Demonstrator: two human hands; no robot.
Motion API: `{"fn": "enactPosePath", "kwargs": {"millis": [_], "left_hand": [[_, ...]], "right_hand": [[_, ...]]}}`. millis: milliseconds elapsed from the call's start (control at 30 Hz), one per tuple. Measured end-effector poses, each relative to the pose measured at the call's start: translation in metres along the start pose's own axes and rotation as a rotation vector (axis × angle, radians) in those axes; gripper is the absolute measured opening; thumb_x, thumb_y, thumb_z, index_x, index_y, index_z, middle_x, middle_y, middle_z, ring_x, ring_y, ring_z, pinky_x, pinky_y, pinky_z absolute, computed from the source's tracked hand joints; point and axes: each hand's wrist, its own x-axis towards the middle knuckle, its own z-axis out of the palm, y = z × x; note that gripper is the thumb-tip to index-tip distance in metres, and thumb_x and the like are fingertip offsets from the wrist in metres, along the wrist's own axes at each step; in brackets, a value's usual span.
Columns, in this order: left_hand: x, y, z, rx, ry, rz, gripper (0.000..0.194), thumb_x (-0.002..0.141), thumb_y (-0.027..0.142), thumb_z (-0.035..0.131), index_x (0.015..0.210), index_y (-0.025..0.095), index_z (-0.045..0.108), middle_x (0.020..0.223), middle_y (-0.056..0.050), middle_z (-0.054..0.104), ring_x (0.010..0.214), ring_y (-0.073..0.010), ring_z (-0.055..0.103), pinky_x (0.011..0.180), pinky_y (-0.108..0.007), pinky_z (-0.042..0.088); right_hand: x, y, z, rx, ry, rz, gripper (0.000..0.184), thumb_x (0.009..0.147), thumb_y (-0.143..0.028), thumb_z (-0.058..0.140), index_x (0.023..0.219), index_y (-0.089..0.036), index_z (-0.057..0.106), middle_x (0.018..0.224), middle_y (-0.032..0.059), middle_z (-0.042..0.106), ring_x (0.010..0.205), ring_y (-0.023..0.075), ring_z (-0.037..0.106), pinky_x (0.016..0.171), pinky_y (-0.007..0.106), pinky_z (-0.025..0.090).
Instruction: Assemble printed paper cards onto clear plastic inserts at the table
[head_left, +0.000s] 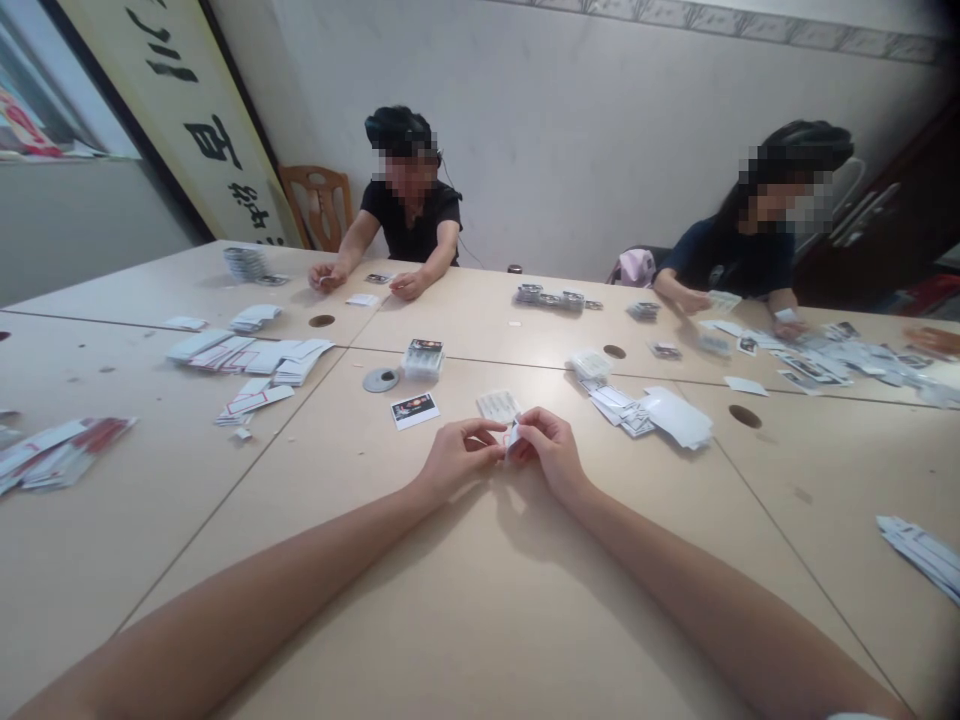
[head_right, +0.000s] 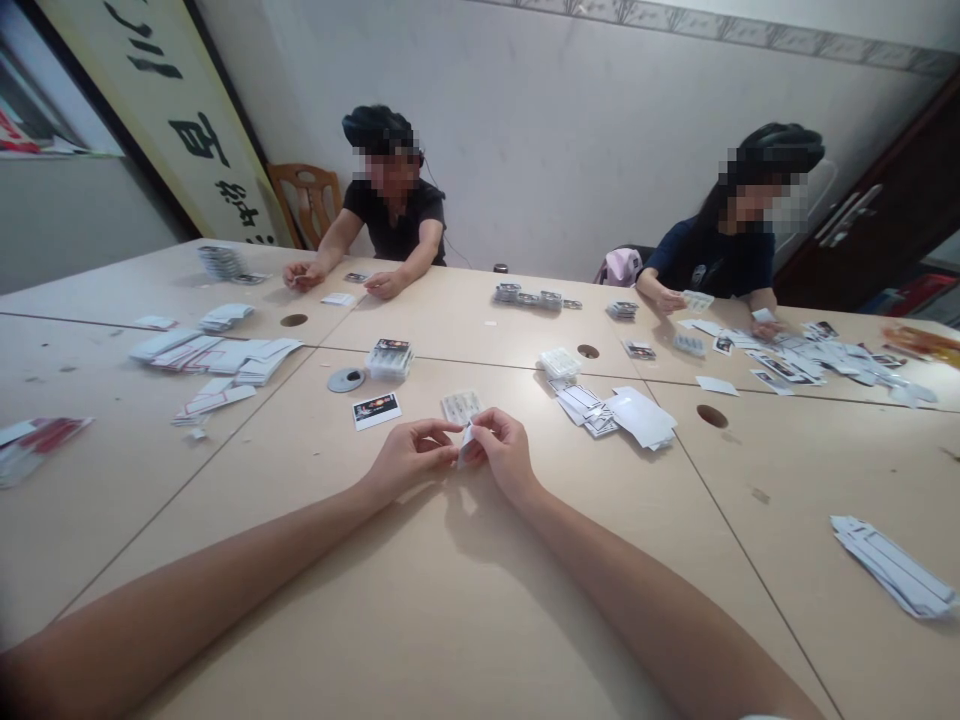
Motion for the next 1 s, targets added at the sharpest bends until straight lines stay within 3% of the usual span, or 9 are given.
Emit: {"fn": "enactPosePath", "kwargs": {"millis": [167,267,400,500,567,667,767,867,1000], "left_hand": [[-0.001,0.005,-0.001,-0.066,0.037,0.024,0.027,0.076,0.03,0.067,0.098,0.015,0.071,0.068,0.0,0.062,0.065,-0.0135,0.064,0.066,-0.025,0.05],[-0.005,0.007,0.001,-0.072,0.044,0.023,0.026,0.08,0.028,0.06,0.1,0.015,0.07,0.059,0.003,0.054,0.056,-0.0107,0.055,0.06,-0.023,0.046],[-0.006,0.011,-0.001,0.044,0.172,0.153,0.025,0.087,0.027,0.05,0.098,0.017,0.07,0.05,0.005,0.045,0.049,-0.0086,0.043,0.052,-0.02,0.035],[0.003,0.021,-0.02,0.032,0.398,0.286,0.02,0.087,0.028,0.052,0.095,0.017,0.067,0.048,0.006,0.042,0.045,-0.0082,0.038,0.047,-0.02,0.031],[0.013,0.029,-0.044,-0.011,0.641,0.388,0.017,0.085,0.028,0.056,0.096,0.018,0.064,0.05,0.007,0.041,0.043,-0.0074,0.035,0.045,-0.019,0.029],[0.03,0.038,-0.088,-0.018,1.011,0.511,0.036,0.082,0.016,0.056,0.117,0.021,0.052,0.055,0.01,0.038,0.045,-0.0065,0.033,0.046,-0.018,0.029],[0.041,0.039,-0.123,-0.053,1.175,0.375,0.064,0.073,0.0,0.052,0.132,0.023,0.041,0.081,0.003,0.052,0.057,-0.0068,0.046,0.054,-0.018,0.039],[0.046,0.035,-0.136,-0.064,1.215,0.229,0.07,0.058,-0.011,0.052,0.119,0.024,0.055,0.106,-0.004,0.05,0.076,-0.0087,0.053,0.059,-0.018,0.043],[0.045,0.029,-0.121,-0.104,1.085,0.205,0.046,0.058,0.0,0.064,0.1,0.019,0.061,0.094,-0.002,0.056,0.076,-0.0102,0.056,0.063,-0.019,0.043]], "right_hand": [[0.0,0.0,0.001,-0.001,0.007,-0.001,0.013,0.074,-0.03,0.065,0.071,-0.022,0.055,0.053,-0.0047,0.06,0.047,0.0155,0.059,0.048,0.026,0.047],[0.0,-0.001,0.001,-0.009,0.006,-0.005,0.014,0.074,-0.03,0.065,0.071,-0.022,0.055,0.053,-0.0044,0.06,0.047,0.0156,0.058,0.048,0.027,0.046],[-0.001,-0.001,0.002,-0.009,0.009,0.002,0.013,0.074,-0.03,0.065,0.072,-0.022,0.055,0.056,-0.0038,0.061,0.047,0.015,0.057,0.048,0.027,0.045],[-0.001,0.0,0.002,-0.02,0.009,0.009,0.012,0.074,-0.029,0.064,0.071,-0.022,0.054,0.056,-0.0036,0.062,0.046,0.0148,0.057,0.047,0.026,0.044],[-0.001,0.001,0.001,-0.022,0.009,0.006,0.013,0.074,-0.029,0.065,0.071,-0.022,0.054,0.057,-0.0036,0.062,0.046,0.0148,0.057,0.046,0.026,0.043],[-0.001,0.001,0.002,-0.021,0.005,0.002,0.013,0.074,-0.03,0.064,0.071,-0.022,0.055,0.056,-0.0039,0.061,0.046,0.0145,0.057,0.047,0.026,0.044],[-0.001,0.001,0.002,-0.008,-0.002,0.015,0.012,0.074,-0.03,0.064,0.071,-0.022,0.055,0.056,-0.0038,0.061,0.047,0.0148,0.057,0.048,0.027,0.045],[-0.001,0.0,0.002,-0.005,0.004,0.02,0.012,0.074,-0.03,0.064,0.072,-0.022,0.055,0.058,-0.0035,0.062,0.048,0.015,0.057,0.048,0.027,0.046],[-0.001,0.001,0.002,-0.02,0.005,0.02,0.012,0.074,-0.029,0.064,0.072,-0.022,0.055,0.059,-0.0029,0.064,0.048,0.0145,0.058,0.048,0.026,0.046]]}}
